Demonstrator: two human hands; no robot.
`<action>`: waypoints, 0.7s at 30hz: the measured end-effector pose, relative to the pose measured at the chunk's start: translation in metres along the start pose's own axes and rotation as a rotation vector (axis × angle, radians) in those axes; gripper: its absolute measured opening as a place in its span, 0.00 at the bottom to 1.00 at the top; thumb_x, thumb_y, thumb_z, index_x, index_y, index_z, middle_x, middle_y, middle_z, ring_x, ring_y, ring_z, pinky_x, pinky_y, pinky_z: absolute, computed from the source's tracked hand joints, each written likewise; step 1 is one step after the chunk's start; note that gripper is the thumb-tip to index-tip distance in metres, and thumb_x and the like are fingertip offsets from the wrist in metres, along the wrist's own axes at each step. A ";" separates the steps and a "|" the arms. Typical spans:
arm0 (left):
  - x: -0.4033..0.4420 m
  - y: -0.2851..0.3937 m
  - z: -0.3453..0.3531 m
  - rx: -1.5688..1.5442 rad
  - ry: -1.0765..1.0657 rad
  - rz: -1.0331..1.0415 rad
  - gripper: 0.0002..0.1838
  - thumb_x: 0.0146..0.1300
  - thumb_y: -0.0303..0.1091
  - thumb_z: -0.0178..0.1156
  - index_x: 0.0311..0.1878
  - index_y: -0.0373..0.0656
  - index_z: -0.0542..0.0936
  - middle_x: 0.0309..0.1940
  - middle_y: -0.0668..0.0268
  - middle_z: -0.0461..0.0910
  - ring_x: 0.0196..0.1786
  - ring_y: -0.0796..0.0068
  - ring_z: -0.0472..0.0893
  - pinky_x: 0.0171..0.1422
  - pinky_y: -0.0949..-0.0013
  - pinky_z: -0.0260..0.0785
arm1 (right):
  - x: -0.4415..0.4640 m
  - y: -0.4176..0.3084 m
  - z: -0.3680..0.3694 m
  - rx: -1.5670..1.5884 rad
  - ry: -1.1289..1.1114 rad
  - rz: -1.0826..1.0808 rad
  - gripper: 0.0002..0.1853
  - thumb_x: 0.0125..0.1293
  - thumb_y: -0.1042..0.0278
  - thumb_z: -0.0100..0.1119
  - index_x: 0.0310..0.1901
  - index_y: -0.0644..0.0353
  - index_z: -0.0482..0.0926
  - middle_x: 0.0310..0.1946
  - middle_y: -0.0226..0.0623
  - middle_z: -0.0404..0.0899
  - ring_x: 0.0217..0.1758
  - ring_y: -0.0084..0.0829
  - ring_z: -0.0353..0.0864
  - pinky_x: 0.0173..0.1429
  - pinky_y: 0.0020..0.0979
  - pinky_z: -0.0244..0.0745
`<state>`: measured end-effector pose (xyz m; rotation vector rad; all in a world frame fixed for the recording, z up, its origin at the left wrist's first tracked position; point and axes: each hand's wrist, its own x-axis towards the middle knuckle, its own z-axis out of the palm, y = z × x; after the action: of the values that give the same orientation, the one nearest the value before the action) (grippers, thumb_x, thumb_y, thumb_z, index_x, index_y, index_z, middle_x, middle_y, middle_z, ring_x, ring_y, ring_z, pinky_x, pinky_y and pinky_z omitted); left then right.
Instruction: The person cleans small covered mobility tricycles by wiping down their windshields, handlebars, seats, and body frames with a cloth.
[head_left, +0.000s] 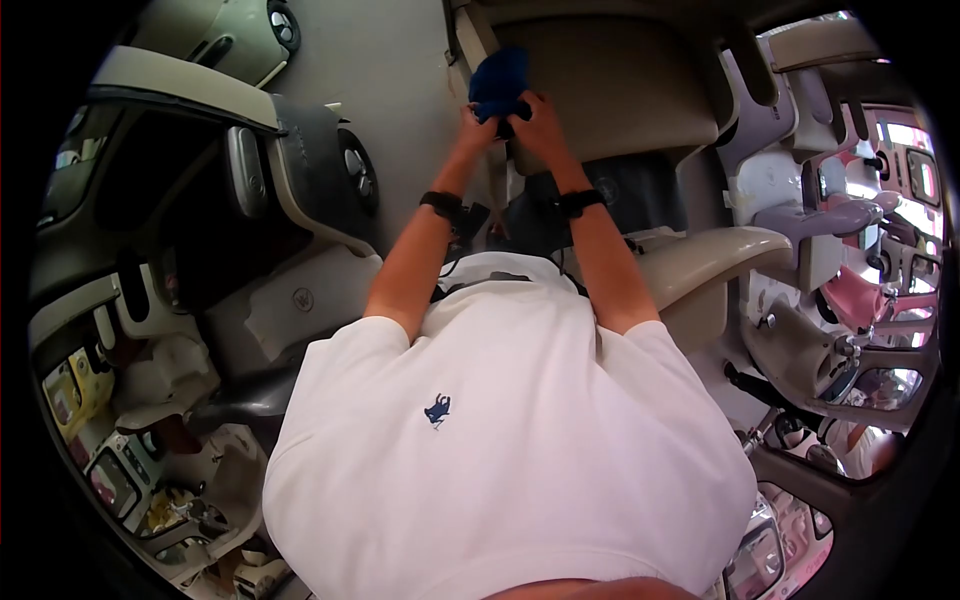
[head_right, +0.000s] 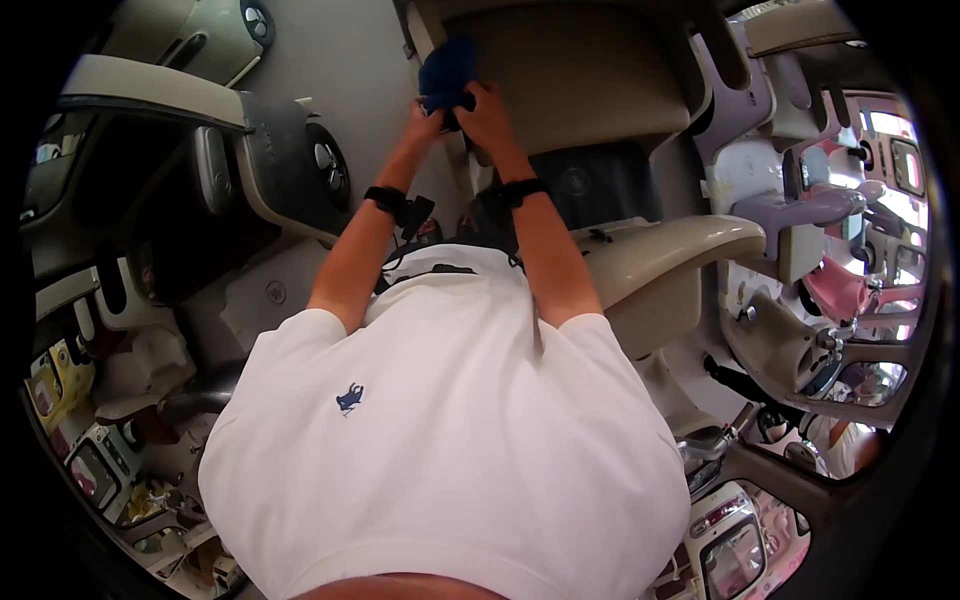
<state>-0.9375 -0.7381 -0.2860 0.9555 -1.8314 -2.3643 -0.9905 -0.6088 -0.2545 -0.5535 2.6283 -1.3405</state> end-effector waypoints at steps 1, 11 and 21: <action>0.004 -0.006 -0.001 0.011 0.011 0.031 0.31 0.67 0.36 0.60 0.67 0.42 0.58 0.55 0.48 0.73 0.54 0.62 0.80 0.43 0.64 0.83 | -0.001 -0.002 -0.001 -0.029 -0.021 0.024 0.27 0.55 0.61 0.64 0.57 0.60 0.75 0.54 0.58 0.73 0.59 0.59 0.74 0.62 0.47 0.73; 0.036 0.070 -0.007 -0.004 -0.012 0.127 0.38 0.57 0.43 0.69 0.66 0.44 0.63 0.54 0.58 0.73 0.57 0.63 0.75 0.56 0.57 0.72 | 0.021 -0.025 0.014 -0.046 0.174 -0.175 0.33 0.54 0.59 0.69 0.60 0.65 0.71 0.58 0.61 0.69 0.58 0.60 0.74 0.62 0.48 0.74; -0.020 0.000 0.012 -0.116 -0.083 0.037 0.33 0.60 0.37 0.64 0.66 0.42 0.62 0.62 0.55 0.63 0.63 0.61 0.68 0.67 0.56 0.64 | -0.024 0.002 0.010 -0.278 0.029 -0.109 0.30 0.53 0.70 0.67 0.59 0.63 0.72 0.58 0.62 0.67 0.57 0.62 0.74 0.59 0.49 0.74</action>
<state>-0.9265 -0.7203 -0.2755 0.8173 -1.6987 -2.4916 -0.9659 -0.6063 -0.2634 -0.7267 2.8668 -1.0197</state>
